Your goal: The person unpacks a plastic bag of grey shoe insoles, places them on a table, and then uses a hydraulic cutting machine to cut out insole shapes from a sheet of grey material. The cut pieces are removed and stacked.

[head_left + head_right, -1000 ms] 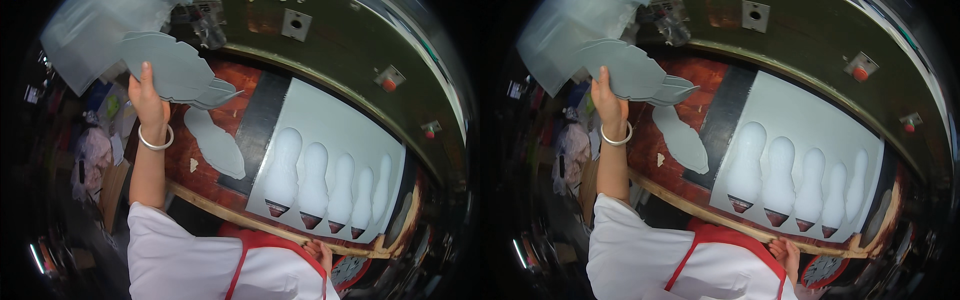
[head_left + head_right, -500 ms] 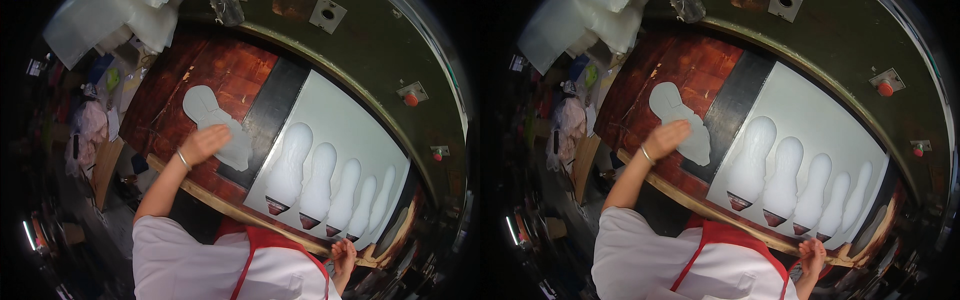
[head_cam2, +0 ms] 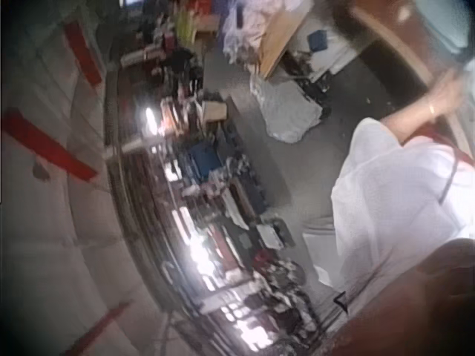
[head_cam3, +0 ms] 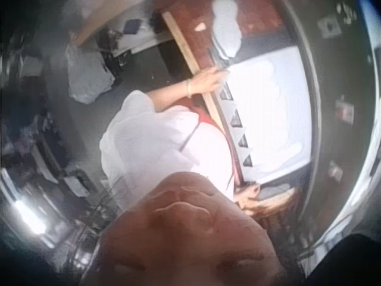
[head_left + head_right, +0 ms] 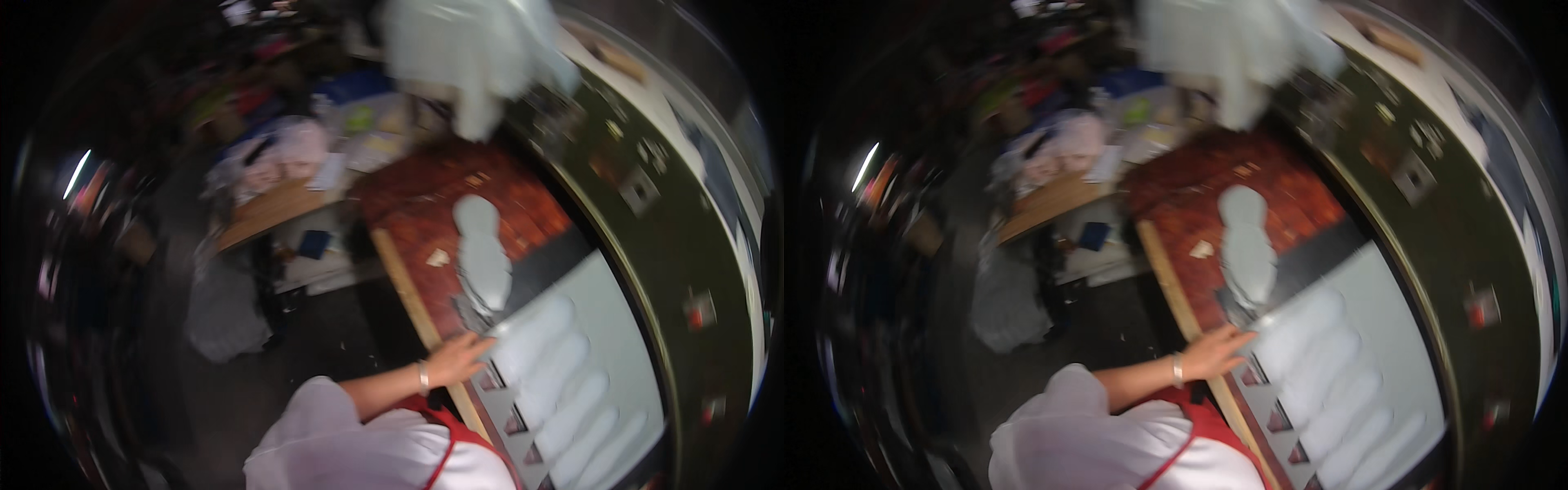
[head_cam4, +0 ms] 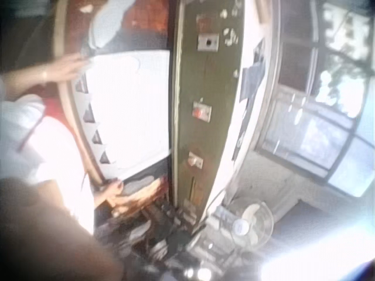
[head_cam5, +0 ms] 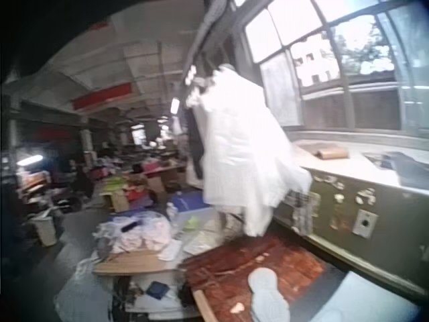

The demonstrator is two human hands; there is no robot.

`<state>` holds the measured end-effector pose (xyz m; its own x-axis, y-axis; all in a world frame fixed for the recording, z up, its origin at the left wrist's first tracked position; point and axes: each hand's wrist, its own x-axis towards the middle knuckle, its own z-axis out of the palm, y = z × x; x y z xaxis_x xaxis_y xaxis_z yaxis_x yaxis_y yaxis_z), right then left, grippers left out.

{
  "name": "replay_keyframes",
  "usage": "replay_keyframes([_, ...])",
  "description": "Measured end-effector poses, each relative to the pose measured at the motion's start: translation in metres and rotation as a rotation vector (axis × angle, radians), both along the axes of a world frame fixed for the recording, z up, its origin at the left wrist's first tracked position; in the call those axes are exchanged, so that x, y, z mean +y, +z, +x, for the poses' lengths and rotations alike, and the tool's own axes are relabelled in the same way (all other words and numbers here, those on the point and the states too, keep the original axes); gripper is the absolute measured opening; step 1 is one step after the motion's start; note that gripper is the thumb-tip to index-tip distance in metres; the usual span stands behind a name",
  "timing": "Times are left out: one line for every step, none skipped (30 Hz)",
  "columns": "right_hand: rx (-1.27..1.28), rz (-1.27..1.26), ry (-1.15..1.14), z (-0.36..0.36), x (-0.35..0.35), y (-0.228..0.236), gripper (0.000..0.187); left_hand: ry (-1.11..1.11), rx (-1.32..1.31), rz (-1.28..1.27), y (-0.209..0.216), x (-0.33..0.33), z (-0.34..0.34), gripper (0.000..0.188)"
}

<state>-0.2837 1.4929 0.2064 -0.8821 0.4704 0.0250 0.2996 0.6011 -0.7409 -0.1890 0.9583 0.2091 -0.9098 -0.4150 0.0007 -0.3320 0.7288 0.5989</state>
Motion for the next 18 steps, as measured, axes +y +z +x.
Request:
replay_keyframes([0.101, 0.075, 0.006, -0.002, -0.009, 0.004, 0.034, 0.122, 0.093, 0.029, -0.003, 0.006, -0.005, 0.055])
replay_keyframes([0.057, 0.167, 0.026, -0.008, -0.015, 0.012, 0.034, 0.19, 0.115, 0.114, -0.005, 0.007, -0.012, 0.056])
replay_keyframes([0.02, 0.277, 0.023, -0.015, -0.021, 0.018, 0.033, 0.257, 0.199, 0.126, -0.007, 0.007, -0.021, 0.053])
replay_keyframes([0.018, 0.21, 0.106, -0.022, -0.028, 0.023, 0.034, 0.267, 0.129, 0.177, -0.009, 0.004, -0.028, 0.046])
replay_keyframes([0.009, 0.149, 0.175, -0.028, -0.032, 0.028, 0.035, 0.257, 0.076, 0.23, -0.01, 0.002, -0.036, 0.04])
replay_keyframes([-0.009, 0.092, 0.233, -0.032, -0.033, 0.033, 0.037, 0.224, 0.06, 0.175, -0.009, 0.0, -0.043, 0.036])
replay_keyframes([-0.034, 0.036, 0.28, -0.031, -0.029, 0.037, 0.038, 0.186, 0.068, 0.112, -0.007, -0.003, -0.043, 0.033])
replay_keyframes([-0.073, -0.012, 0.312, -0.027, -0.025, 0.04, 0.039, 0.113, 0.065, 0.077, -0.003, -0.003, -0.043, 0.031])
replay_keyframes([-0.104, -0.057, 0.327, -0.015, -0.015, 0.043, 0.04, 0.129, 0.103, 0.151, 0.0, -0.005, -0.034, 0.027])
replay_keyframes([-0.121, -0.167, 0.34, -0.001, -0.005, 0.044, 0.041, 0.036, 0.2, 0.208, 0.005, -0.009, -0.023, 0.026])
replay_keyframes([-0.134, -0.275, 0.324, 0.015, 0.005, 0.043, 0.042, -0.069, 0.231, 0.391, 0.01, -0.014, -0.008, 0.024])
replay_keyframes([-0.219, -0.352, 0.366, 0.036, 0.015, 0.039, 0.037, -0.062, 0.006, 0.581, 0.014, -0.021, 0.007, 0.025])
replay_keyframes([-0.291, -0.44, 0.375, 0.062, 0.025, 0.034, 0.033, -0.129, -0.01, 0.835, 0.016, -0.022, 0.028, 0.028])
replay_keyframes([-0.354, -0.544, 0.377, 0.086, 0.031, 0.025, 0.029, -0.205, -0.131, 0.796, 0.019, -0.031, 0.05, 0.03])
replay_keyframes([-0.411, -0.654, 0.377, 0.103, 0.037, 0.02, 0.026, -0.221, -0.468, 0.675, 0.023, -0.044, 0.057, 0.03])
replay_keyframes([-0.533, -0.457, 0.377, 0.117, 0.041, 0.012, 0.012, -0.23, -0.482, 0.698, 0.021, -0.049, 0.063, 0.029])
replay_keyframes([-0.739, -0.324, 0.403, 0.122, 0.051, 0.01, 0.015, -0.322, -0.451, 0.512, 0.019, -0.053, 0.062, 0.031])
replay_keyframes([-0.694, -0.213, 0.396, 0.122, 0.053, 0.002, 0.019, -0.251, -0.307, 0.719, 0.016, -0.056, 0.052, 0.035])
